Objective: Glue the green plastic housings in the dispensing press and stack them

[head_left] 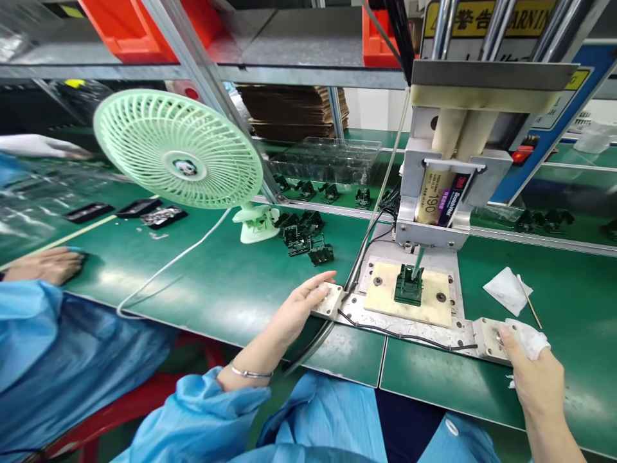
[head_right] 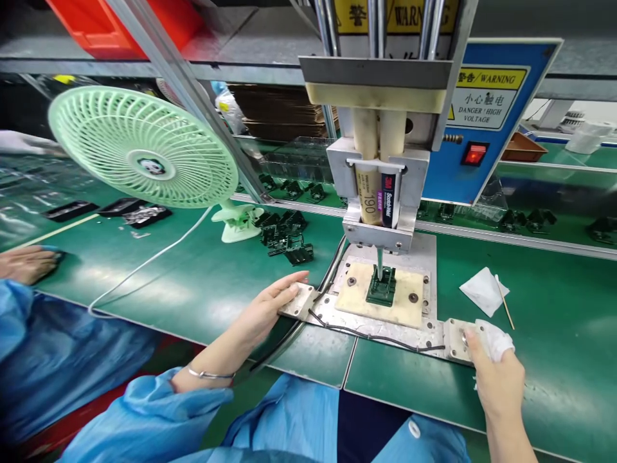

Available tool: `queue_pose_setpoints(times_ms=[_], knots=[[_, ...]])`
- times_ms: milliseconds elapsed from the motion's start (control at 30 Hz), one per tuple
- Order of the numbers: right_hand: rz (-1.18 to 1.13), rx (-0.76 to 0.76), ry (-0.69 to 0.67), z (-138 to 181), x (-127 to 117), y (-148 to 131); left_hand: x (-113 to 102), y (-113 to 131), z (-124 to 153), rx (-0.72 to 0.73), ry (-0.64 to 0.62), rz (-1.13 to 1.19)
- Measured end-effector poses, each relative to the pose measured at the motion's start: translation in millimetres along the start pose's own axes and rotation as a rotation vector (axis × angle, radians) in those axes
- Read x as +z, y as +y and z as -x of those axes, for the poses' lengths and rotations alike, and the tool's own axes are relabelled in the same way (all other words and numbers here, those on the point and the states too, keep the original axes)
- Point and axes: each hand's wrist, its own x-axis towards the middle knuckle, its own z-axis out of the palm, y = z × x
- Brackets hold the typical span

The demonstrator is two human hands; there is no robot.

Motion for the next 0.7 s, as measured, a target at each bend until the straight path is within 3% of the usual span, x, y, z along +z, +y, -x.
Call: queue_pose_setpoints(times_ms=[267,467,567,700], knots=[[0.067,-0.041,0.026,-3.7,-0.6,5.0,3.4,14.2,-6.9,0.018,0.027,-0.103],[0.078,0.002,-0.037,-1.5,-3.2,-1.3,1.1,27.8,-61.2,0.142,0.147,-0.205],[0.1,0.048,-0.062,-4.4,-4.1,-1.1,5.1,31.2,-82.5,0.125,0.077,-0.207],[0.063,0.05,-0.074,-6.7,-4.2,0.0,5.5,23.1,-86.1,0.08,0.048,-0.136]])
